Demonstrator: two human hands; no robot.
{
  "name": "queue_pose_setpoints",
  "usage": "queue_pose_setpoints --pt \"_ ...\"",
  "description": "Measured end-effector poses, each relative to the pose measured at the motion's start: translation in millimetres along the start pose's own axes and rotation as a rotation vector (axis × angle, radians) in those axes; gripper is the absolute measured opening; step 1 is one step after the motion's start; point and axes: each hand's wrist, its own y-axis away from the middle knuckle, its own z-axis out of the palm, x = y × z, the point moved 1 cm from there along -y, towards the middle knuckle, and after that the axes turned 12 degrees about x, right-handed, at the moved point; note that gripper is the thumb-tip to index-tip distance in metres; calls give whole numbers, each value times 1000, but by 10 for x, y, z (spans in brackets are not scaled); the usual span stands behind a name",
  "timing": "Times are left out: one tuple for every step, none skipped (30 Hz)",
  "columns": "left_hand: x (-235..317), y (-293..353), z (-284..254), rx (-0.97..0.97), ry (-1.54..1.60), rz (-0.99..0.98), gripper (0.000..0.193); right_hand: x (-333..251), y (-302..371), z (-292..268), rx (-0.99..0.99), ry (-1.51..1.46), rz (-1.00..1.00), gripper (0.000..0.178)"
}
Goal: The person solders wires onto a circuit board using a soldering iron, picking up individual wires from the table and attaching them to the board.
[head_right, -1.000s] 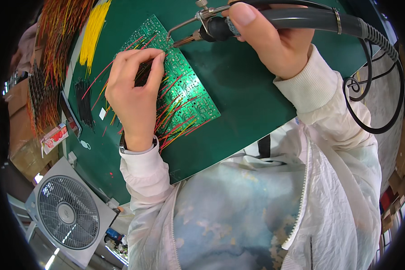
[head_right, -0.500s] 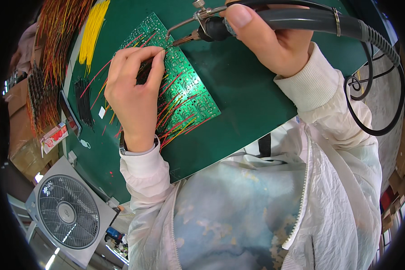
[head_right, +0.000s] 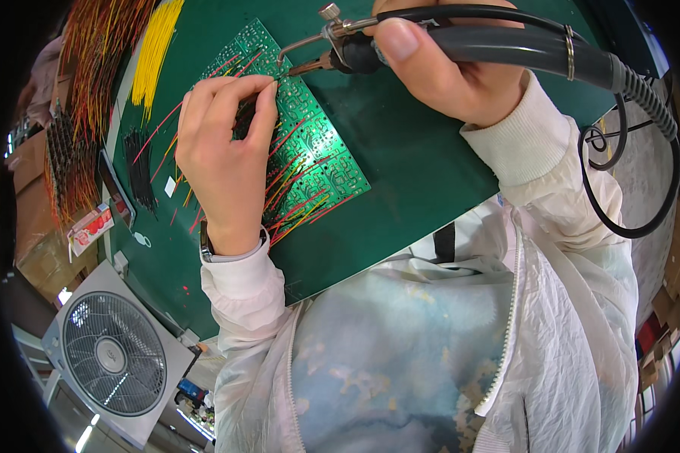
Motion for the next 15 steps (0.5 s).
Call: queue_pose_setpoints --pt "-2 -5 -6 -2 -9 8 13 -2 -8 -1 -7 5 -8 25" --pt "-2 -9 -9 -3 -17 17 13 -1 -15 -6 -7 5 -9 25" --pt "-1 -11 -9 -3 -17 18 13 2 -22 -10 -21 2 -14 25" --pt "0 -12 -7 0 -18 23 13 2 -27 -13 -35 -1 -19 25" --pt "1 -12 -5 2 -18 27 13 -7 -29 -12 -35 0 -19 25" --pt "1 -15 -3 2 -18 27 13 -22 -29 -8 -37 2 -14 25" --pt "3 -19 0 1 -17 35 12 -36 -30 -6 -38 6 -8 25" --pt "3 -20 -2 0 -20 42 12 -43 -32 -4 -38 4 -9 25" --pt "6 -17 -3 0 -21 43 12 -49 -34 -1 -53 -3 -23 26" --pt "12 -13 -2 -6 -25 28 12 -55 -35 2 -68 -9 -37 26" --pt "15 -9 -3 -12 -29 13 12 -63 -34 6 -68 -10 -38 26" --pt "13 -4 -1 -11 -31 12 12 -70 -33 11 -72 -14 -37 27" --pt "8 1 3 -4 -18 16 13 -72 -33 16 -76 -18 -36 27" --pt "8 2 9 3 -3 20 14 -67 -34 13 -76 -18 -37 27" --pt "10 -1 10 4 -3 20 14 -59 -34 11 -84 -18 -49 27"
